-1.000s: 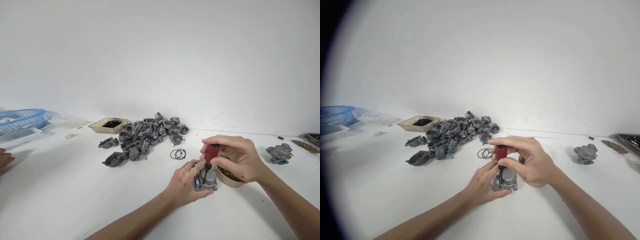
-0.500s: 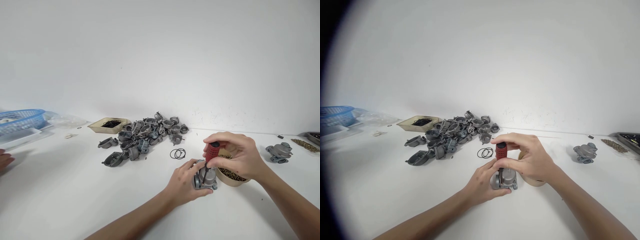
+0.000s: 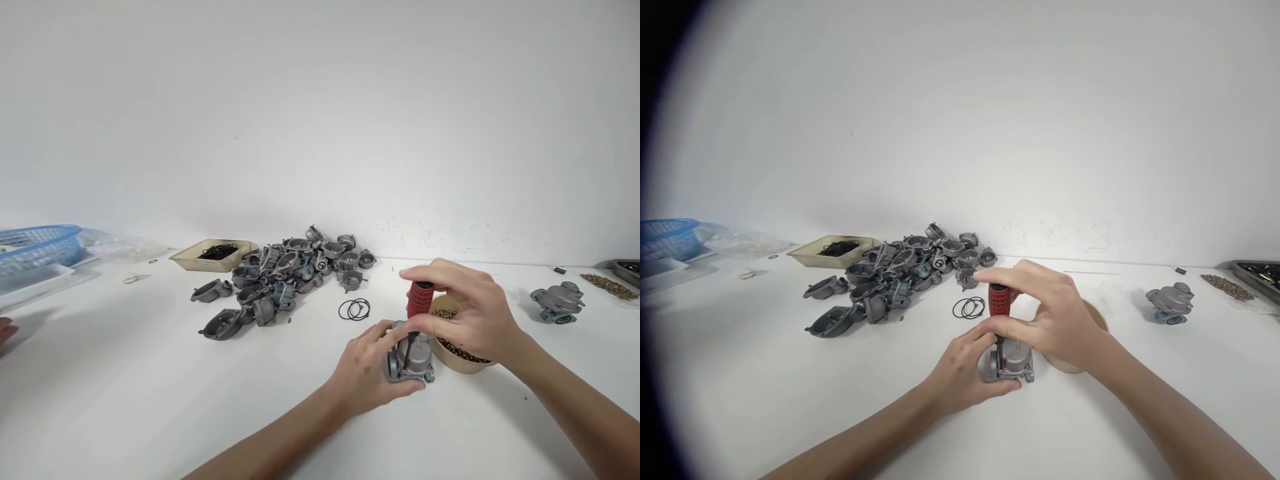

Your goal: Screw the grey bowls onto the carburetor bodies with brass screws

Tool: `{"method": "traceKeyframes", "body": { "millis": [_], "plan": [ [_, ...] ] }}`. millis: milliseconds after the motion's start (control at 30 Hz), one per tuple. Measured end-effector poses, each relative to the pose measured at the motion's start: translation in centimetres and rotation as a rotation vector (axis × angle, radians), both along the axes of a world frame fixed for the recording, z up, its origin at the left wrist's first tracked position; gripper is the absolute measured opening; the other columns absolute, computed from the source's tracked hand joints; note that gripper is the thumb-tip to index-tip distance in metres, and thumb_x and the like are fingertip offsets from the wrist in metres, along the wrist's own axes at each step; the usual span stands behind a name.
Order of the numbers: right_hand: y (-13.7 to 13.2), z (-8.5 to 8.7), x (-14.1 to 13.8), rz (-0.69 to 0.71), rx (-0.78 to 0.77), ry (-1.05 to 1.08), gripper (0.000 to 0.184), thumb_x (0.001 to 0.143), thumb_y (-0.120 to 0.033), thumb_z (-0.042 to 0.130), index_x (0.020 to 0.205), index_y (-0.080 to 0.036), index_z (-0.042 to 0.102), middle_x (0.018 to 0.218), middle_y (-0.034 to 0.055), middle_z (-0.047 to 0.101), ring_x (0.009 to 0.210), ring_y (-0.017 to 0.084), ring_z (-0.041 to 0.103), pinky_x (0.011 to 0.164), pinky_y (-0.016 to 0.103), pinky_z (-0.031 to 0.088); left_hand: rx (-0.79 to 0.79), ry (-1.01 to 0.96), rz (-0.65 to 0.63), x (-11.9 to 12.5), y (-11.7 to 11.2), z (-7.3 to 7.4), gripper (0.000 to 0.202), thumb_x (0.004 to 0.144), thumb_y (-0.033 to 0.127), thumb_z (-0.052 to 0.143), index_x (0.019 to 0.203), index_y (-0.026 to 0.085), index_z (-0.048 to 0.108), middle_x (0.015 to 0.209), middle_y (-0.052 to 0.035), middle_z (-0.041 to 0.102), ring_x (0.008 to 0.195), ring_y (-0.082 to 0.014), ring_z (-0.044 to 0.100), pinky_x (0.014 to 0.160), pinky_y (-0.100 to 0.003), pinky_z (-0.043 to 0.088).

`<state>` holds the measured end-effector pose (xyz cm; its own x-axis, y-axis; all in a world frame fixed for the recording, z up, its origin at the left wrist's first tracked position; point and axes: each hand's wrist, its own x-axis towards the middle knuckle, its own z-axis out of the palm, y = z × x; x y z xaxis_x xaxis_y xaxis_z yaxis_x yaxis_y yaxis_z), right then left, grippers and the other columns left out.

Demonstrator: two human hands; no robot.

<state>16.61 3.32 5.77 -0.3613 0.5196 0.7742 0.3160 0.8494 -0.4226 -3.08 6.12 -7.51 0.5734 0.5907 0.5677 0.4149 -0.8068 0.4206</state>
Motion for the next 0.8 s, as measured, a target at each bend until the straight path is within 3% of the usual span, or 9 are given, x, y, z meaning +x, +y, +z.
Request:
{"method": "traceKeyframes", "body": {
  "millis": [67,167,233,300,433,500,567,633,800],
  "plan": [
    [0.04,0.13,0.04,0.048,0.040,-0.032,0.049,0.090,-0.011,0.078,0.135,-0.027,0.068,0.093,0.0004,0.074,0.086,0.014,0.071,0.082,0.029,0.064,0.001,0.001,-0.005,-0.02,0.02,0.01,0.080,0.074,0.056,0.088,0.143,0.029,0.057,0.119,-0.0087,0.073,0.090,-0.0311,0.077,0.070,-0.043,0.067],
    [-0.41,0.66,0.19,0.282,-0.190,-0.001,0.048,0.098,-0.007,0.064,0.141,-0.027,0.064,0.118,0.0069,0.075,0.107,0.019,0.074,0.090,0.036,0.066,-0.012,0.019,-0.011,-0.12,0.04,0.17,0.072,0.076,0.059,0.086,0.135,0.026,0.061,0.121,-0.0108,0.073,0.097,-0.0338,0.076,0.074,-0.046,0.067],
    [-0.68,0.82,0.22,0.361,-0.326,0.051,0.050,0.098,-0.007,0.063,0.142,-0.031,0.062,0.124,0.0064,0.074,0.108,0.019,0.075,0.088,0.036,0.067,-0.020,0.025,-0.017,-0.16,0.06,0.26,0.071,0.076,0.060,0.086,0.133,0.026,0.061,0.123,-0.0119,0.072,0.101,-0.0347,0.076,0.076,-0.047,0.067],
    [-0.69,0.72,0.15,0.275,-0.281,0.072,0.054,0.094,-0.010,0.073,0.141,-0.035,0.064,0.110,0.0029,0.074,0.094,0.016,0.074,0.079,0.030,0.067,-0.030,0.013,-0.030,-0.15,0.11,0.26,0.073,0.076,0.060,0.087,0.135,0.026,0.059,0.125,-0.0120,0.071,0.102,-0.0341,0.075,0.077,-0.047,0.066],
    [-0.35,0.51,0.01,0.034,-0.018,-0.027,0.053,0.085,-0.019,0.087,0.133,-0.032,0.070,0.086,-0.0012,0.066,0.075,0.012,0.064,0.069,0.026,0.062,-0.062,-0.031,-0.062,-0.07,0.21,0.09,0.070,0.079,0.060,0.086,0.134,0.027,0.059,0.122,-0.0098,0.072,0.102,-0.0303,0.075,0.083,-0.044,0.065],
    [-0.35,0.71,0.11,0.115,-0.045,-0.039,0.046,0.092,-0.019,0.079,0.135,-0.030,0.069,0.098,0.0031,0.068,0.084,0.015,0.068,0.075,0.030,0.064,-0.067,-0.028,-0.058,-0.09,0.23,0.07,0.071,0.079,0.061,0.085,0.135,0.027,0.059,0.123,-0.0101,0.072,0.101,-0.0302,0.075,0.083,-0.044,0.065],
    [-0.42,0.93,0.33,0.268,-0.172,-0.028,0.045,0.099,-0.013,0.065,0.141,-0.028,0.065,0.115,0.0081,0.069,0.100,0.019,0.072,0.083,0.035,0.066,-0.054,-0.007,-0.045,-0.15,0.23,0.10,0.074,0.078,0.062,0.085,0.137,0.027,0.058,0.127,-0.0113,0.071,0.103,-0.0321,0.075,0.081,-0.045,0.066],
    [-0.38,0.93,0.54,0.327,-0.244,-0.018,0.048,0.099,-0.009,0.063,0.142,-0.029,0.064,0.116,0.0079,0.072,0.103,0.020,0.074,0.084,0.035,0.067,-0.046,0.007,-0.044,-0.20,0.24,0.12,0.074,0.078,0.063,0.085,0.138,0.028,0.058,0.130,-0.0115,0.070,0.104,-0.0327,0.075,0.080,-0.044,0.066],
    [0.06,0.38,0.40,0.073,0.005,-0.044,0.050,0.086,-0.016,0.084,0.133,-0.031,0.071,0.084,-0.0017,0.067,0.073,0.012,0.064,0.065,0.024,0.061,-0.064,-0.030,-0.070,-0.15,0.31,0.04,0.072,0.078,0.060,0.086,0.137,0.028,0.058,0.124,-0.0098,0.071,0.101,-0.0291,0.075,0.081,-0.041,0.066]
  ]
}}
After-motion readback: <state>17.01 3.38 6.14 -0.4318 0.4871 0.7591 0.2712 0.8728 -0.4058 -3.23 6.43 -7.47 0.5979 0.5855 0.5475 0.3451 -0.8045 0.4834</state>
